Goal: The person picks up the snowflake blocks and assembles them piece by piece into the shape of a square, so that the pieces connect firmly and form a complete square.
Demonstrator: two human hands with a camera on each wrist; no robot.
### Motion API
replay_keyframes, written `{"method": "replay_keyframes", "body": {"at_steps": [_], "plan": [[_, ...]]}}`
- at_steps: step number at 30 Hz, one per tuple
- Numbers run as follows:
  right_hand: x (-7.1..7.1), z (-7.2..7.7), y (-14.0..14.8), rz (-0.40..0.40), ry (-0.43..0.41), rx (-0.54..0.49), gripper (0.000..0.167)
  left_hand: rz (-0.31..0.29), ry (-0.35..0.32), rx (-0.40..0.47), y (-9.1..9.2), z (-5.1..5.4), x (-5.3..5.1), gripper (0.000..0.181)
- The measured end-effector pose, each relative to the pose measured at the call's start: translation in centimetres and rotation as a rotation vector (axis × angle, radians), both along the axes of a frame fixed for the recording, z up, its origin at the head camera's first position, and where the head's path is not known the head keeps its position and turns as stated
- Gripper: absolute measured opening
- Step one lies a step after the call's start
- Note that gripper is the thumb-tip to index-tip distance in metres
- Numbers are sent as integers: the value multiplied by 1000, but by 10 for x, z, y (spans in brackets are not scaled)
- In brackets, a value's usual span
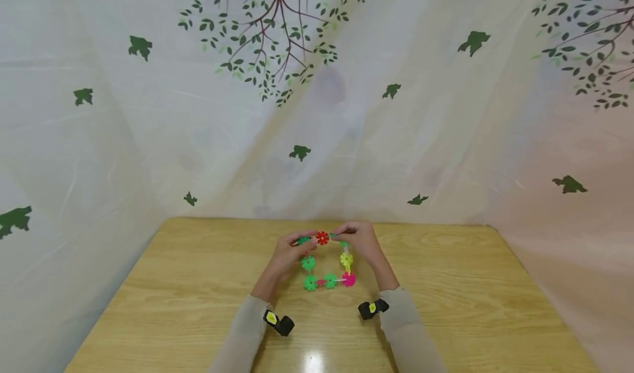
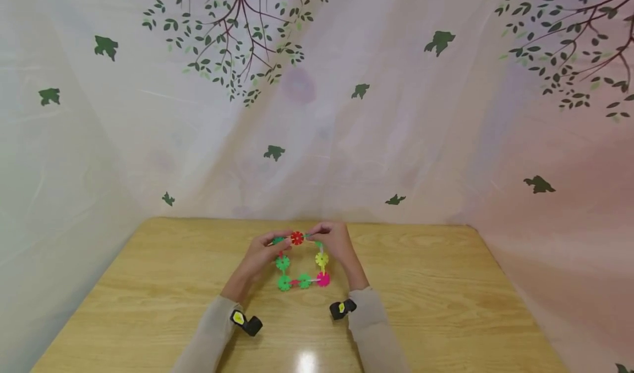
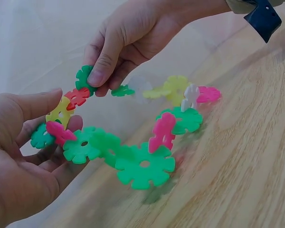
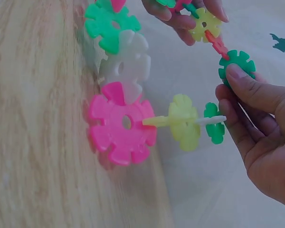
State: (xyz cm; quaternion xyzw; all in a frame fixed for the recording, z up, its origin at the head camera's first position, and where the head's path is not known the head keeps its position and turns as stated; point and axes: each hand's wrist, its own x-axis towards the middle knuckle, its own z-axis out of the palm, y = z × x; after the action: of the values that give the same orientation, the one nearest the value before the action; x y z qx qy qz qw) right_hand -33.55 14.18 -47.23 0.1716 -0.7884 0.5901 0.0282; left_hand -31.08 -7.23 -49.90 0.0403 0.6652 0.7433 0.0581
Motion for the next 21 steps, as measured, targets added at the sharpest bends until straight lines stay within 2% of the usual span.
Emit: {"method": "replay_keyframes", "body": {"at_steps": [3, 6, 10, 13, 21], "plan": [[1, 1, -1, 11, 43, -19, 9, -15, 11, 2, -1, 1, 0, 30], [2, 2, -5, 16, 72, -31, 2, -13, 22, 47, -2, 2, 0, 30], [2, 2, -10, -10, 77, -33, 13, 10, 31, 123, 0, 4, 1, 29], [3, 1, -11, -24, 69, -46, 19, 24, 34, 146, 1, 7, 4, 28], [3, -1, -13, -61, 56, -90, 8, 29, 33, 192, 9, 8, 2, 30]]}}
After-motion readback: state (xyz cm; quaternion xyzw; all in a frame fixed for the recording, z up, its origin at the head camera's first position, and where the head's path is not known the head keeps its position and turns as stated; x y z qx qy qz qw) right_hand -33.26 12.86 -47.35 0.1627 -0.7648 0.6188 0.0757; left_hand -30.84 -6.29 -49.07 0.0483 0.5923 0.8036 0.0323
